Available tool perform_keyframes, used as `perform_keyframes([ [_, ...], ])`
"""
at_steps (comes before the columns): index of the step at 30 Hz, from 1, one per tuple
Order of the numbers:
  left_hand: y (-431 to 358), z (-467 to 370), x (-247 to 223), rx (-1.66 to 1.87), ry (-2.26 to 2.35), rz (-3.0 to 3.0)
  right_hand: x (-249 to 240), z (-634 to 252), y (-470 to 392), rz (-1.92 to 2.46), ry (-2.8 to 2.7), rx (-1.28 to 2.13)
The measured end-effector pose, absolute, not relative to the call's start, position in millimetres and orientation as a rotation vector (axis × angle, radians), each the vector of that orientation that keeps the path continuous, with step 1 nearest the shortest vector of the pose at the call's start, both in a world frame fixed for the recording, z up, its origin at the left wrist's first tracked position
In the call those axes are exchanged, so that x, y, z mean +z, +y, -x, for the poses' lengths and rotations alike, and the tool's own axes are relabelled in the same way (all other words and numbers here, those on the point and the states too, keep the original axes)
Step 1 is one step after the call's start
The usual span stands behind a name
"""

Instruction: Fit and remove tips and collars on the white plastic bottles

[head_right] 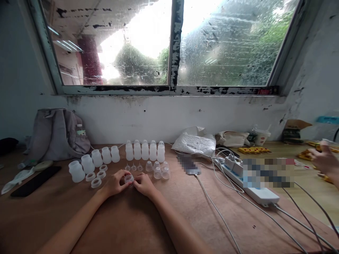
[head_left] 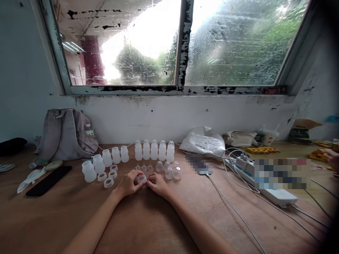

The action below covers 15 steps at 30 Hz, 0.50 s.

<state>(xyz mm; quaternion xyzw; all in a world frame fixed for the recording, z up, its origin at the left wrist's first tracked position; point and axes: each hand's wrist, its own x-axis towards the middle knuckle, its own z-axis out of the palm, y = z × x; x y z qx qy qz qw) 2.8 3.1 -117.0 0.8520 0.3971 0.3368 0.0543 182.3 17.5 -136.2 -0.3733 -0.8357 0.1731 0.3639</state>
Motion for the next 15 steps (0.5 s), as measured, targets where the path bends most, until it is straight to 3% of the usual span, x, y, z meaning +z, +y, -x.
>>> perform_keyframes([
  [8,2.4,-4.2,-115.7,0.810,1.132,-2.584,-133.8,-181.1,19.5,1.142,-1.921,0.437],
  [15,7.4,-6.8,-119.8,0.943,1.179,-2.460,-134.4,-181.2,19.7,1.146,-1.923,0.411],
])
